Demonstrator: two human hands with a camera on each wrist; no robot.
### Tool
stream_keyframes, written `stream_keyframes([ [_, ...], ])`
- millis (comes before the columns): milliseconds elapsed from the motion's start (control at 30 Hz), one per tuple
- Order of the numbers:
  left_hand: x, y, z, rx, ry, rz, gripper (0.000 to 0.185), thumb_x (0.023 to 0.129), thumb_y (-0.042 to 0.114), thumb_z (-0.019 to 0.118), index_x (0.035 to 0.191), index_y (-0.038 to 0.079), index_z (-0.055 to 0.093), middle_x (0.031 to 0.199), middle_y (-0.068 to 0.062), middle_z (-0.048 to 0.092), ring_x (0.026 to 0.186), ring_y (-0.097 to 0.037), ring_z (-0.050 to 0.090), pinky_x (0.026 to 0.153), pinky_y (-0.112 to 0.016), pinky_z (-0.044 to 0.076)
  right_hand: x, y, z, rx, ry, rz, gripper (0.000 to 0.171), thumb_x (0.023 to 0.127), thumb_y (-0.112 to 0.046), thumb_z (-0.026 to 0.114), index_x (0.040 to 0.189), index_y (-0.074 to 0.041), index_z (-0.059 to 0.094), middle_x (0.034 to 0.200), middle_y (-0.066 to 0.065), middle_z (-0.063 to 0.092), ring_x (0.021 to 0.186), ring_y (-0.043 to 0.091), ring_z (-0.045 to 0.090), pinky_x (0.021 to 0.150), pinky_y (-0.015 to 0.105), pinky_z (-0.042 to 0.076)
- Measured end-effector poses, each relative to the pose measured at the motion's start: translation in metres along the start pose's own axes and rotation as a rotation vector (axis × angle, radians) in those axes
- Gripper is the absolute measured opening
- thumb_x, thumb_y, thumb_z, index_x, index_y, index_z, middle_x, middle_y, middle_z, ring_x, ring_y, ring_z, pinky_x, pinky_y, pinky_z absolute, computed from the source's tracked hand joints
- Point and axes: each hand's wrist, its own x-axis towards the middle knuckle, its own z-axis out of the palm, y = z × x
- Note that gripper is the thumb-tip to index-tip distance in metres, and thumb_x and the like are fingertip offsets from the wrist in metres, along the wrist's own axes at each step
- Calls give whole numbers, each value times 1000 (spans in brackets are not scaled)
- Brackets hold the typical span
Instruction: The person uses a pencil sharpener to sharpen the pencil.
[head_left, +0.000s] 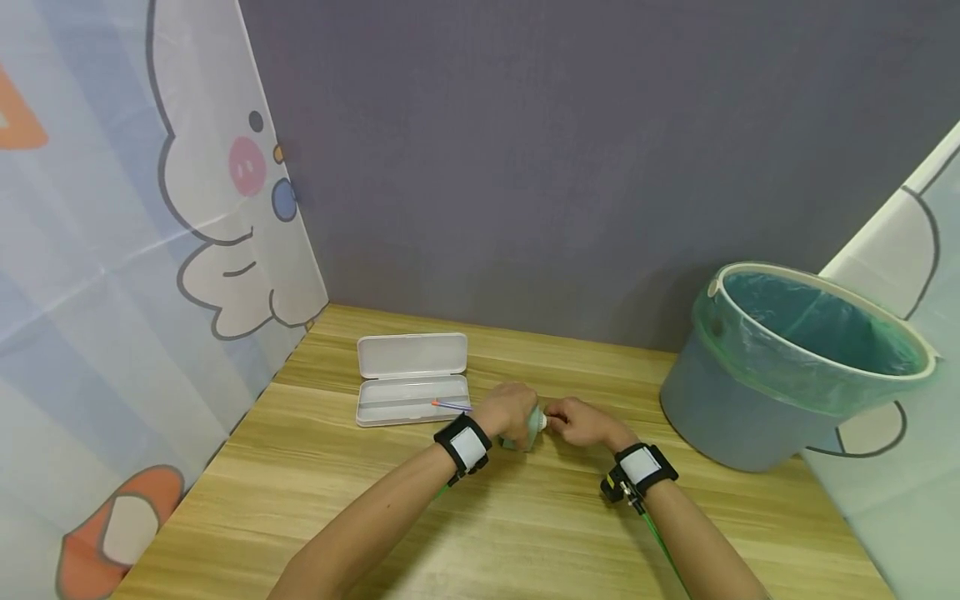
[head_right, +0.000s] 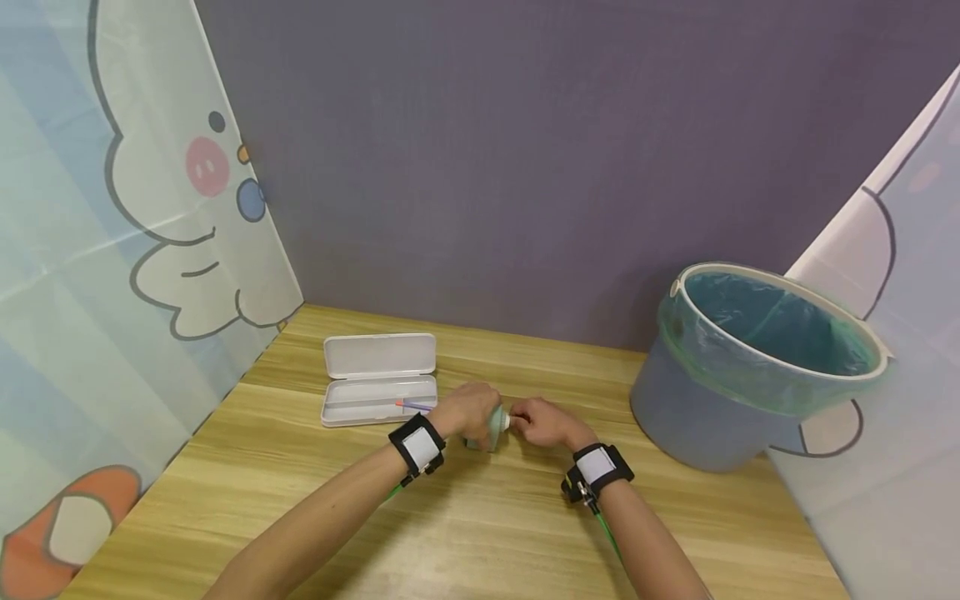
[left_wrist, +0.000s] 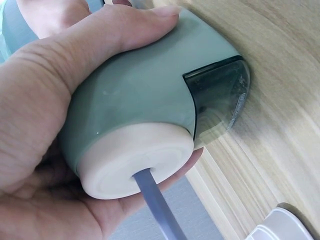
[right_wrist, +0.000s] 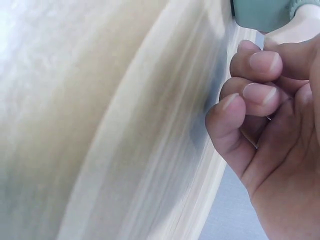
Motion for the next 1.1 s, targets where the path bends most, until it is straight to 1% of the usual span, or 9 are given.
stream_keyframes([
  [133,-1,0,0,-19,0,-4,34,67,27,96,84,17,68,78,6,63,69,-12,56,62,-23,47,0,1,4,0,-1,-12,25,101,-4,51,80,-12,61,70,-12,47,59,-1,41,60,19,37],
  [367,0,0,2,-17,7,-6,34,67,27,96,84,17,68,78,6,63,70,-11,57,63,-23,48,-3,-1,8,22,20,-6,23,100,-3,52,80,-9,62,69,-11,47,58,-1,40,58,19,35],
  [567,-1,-1,1,-37,11,-3,34,67,26,96,85,16,68,79,6,63,71,-12,56,64,-24,48,-4,-2,8,40,10,-4,24,101,-2,51,81,-8,62,69,-11,47,58,-2,40,58,18,36],
  [800,0,-1,0,-56,21,1,36,65,26,98,83,17,68,79,6,63,70,-12,56,64,-24,47,-6,-7,9,7,5,22,25,103,-8,52,81,-11,64,68,-14,46,57,-2,39,56,18,34],
  [1033,-1,0,0,-68,19,-2,36,65,26,98,84,17,69,80,7,64,71,-11,56,64,-24,48,-11,-10,12,-3,4,-10,26,103,-8,53,78,-10,63,66,-14,45,54,-3,38,53,17,34],
  [1100,-1,-1,1,-78,16,-3,36,65,25,98,85,17,69,80,6,64,71,-12,56,64,-24,48,-11,-11,13,-7,0,-2,27,103,-9,53,77,-11,62,66,-14,45,55,-3,39,54,18,34],
])
